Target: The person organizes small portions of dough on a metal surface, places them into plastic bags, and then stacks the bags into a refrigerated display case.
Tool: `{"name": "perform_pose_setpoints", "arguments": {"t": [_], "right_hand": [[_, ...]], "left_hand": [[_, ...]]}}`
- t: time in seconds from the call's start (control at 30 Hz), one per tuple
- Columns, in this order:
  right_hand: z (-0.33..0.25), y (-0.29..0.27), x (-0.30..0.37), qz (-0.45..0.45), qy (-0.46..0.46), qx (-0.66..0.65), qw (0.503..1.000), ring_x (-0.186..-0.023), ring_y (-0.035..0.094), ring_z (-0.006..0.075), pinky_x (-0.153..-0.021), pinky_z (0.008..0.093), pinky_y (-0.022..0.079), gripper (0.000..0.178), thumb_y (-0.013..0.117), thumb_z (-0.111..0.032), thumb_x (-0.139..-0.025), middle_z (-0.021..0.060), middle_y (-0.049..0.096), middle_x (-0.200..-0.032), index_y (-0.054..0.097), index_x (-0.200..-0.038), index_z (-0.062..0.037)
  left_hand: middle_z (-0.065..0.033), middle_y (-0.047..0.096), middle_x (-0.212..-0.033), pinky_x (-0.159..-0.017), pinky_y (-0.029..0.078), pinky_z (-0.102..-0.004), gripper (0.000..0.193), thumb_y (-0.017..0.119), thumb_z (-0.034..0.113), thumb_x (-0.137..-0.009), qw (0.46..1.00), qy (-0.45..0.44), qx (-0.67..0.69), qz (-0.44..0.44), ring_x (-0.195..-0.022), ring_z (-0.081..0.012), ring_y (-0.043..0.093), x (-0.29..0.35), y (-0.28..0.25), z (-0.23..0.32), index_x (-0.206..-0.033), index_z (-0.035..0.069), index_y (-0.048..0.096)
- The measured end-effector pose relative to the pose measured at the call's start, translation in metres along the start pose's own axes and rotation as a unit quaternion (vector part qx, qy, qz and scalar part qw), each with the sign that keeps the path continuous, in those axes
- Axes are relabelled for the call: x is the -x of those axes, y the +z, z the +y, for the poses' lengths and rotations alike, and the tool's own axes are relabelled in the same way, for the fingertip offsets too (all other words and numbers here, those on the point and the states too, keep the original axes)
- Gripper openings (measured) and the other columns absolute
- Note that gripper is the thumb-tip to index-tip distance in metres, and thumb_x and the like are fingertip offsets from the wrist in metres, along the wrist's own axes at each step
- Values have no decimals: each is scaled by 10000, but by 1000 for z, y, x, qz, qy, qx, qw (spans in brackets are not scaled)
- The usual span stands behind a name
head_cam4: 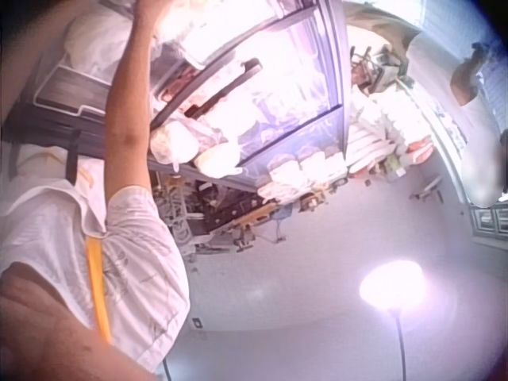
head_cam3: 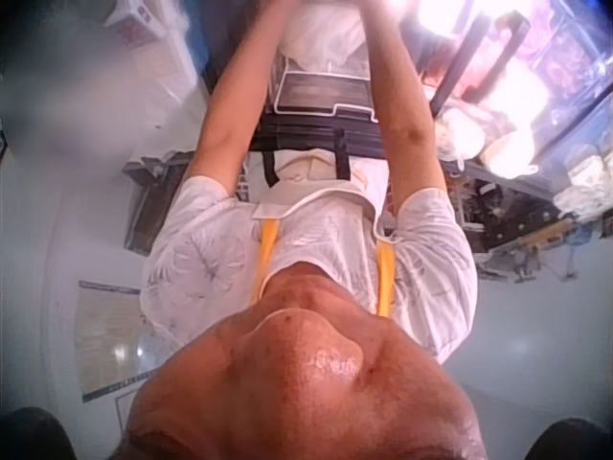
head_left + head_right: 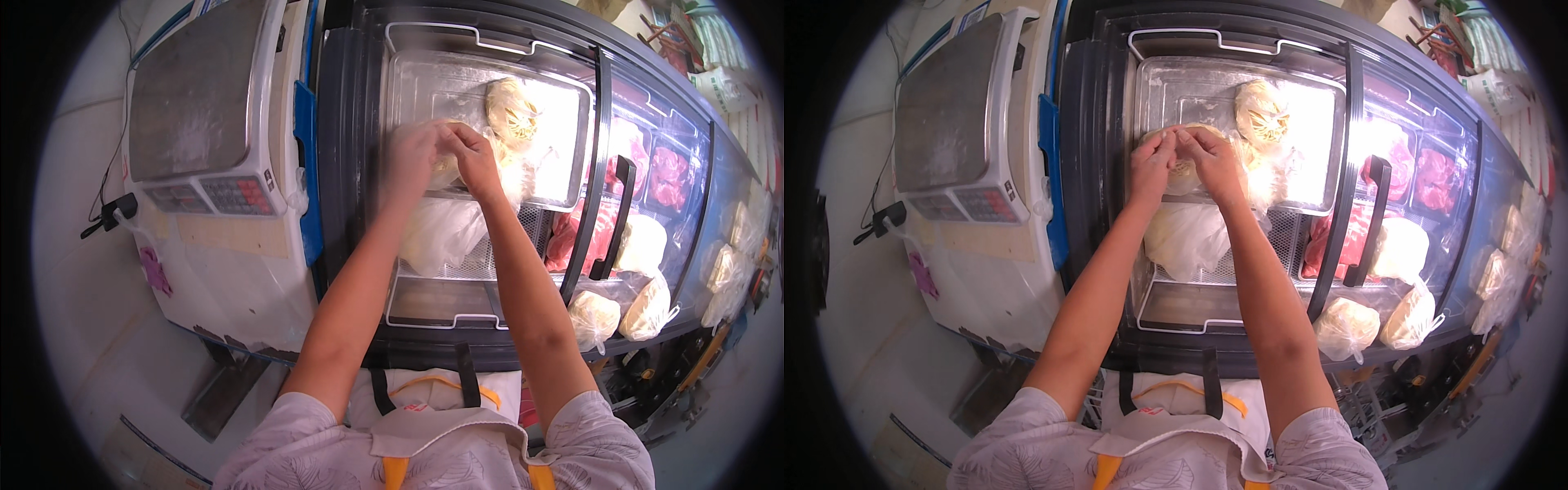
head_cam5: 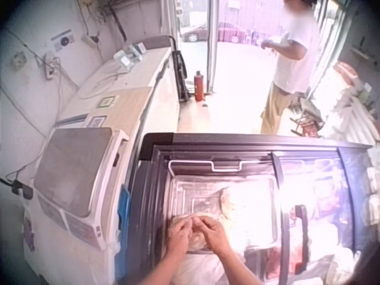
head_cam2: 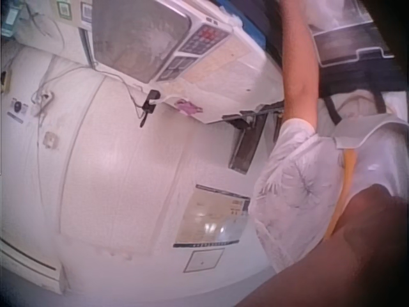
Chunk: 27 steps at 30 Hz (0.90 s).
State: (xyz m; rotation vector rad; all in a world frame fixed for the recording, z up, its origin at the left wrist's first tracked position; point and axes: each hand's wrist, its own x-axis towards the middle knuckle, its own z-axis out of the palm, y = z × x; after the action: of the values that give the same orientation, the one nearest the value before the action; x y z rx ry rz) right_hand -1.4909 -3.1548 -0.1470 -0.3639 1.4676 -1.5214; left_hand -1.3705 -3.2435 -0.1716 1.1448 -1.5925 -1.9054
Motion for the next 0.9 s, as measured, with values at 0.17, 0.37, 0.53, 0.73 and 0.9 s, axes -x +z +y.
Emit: {"name": "perform_pose_setpoints", "arguments": {"t": [0.17, 0.37, 0.53, 0.73, 0.9], "right_hand": [[0, -5, -3, -62, -4, 29, 998, -964, 696, 119, -899, 281, 541, 230, 735, -182, -1028, 49, 760, -1035, 726, -1153, 10], [6, -19, -1, -47, -66, 256, 963, -875, 705, 244, -866, 358, 560, 322, 829, -235, -903, 116, 749, -1018, 752, -1130, -18], [16, -19, 2, 110, -170, 415, 887, -873, 664, 358, -881, 446, 546, 302, 817, -285, -864, 182, 715, -991, 792, -1050, -49], [3, -17, 12, 227, -72, 358, 903, -904, 677, 380, -870, 457, 534, 291, 671, -296, -1028, 226, 713, -998, 800, -1117, -50], [-7, -26, 34, 209, -56, 146, 965, -976, 697, 243, -916, 366, 535, 350, 620, -299, -1087, 132, 765, -1118, 781, -1203, -11]], "left_hand": [[60, 598, -847, -664, 431, -222, 300, 605, 222, -1115, 999, -18, 3, 39, -722, -49, 490, 0, -1, 11, -1255, 9, 763], [15, 657, -975, -815, 508, -269, 311, 637, 233, -1097, 999, -13, 17, 40, -874, -103, 604, 3, -3, 6, -1297, 6, 711], [-149, 633, -1131, -959, 502, -391, 297, 622, 213, -1085, 932, 155, -322, 51, -1055, -282, 633, 25, -11, 32, -1297, 18, 695], [-198, 659, -1060, -959, 502, -420, 314, 529, 253, -1116, 914, 54, -346, 207, -993, -377, 643, 56, -1, 58, -1215, 20, 715], [-30, 588, -718, -783, 522, -352, 348, 519, 282, -1129, 977, 31, -95, 190, -723, -207, 602, 64, -12, 71, -1076, 16, 737]]}}
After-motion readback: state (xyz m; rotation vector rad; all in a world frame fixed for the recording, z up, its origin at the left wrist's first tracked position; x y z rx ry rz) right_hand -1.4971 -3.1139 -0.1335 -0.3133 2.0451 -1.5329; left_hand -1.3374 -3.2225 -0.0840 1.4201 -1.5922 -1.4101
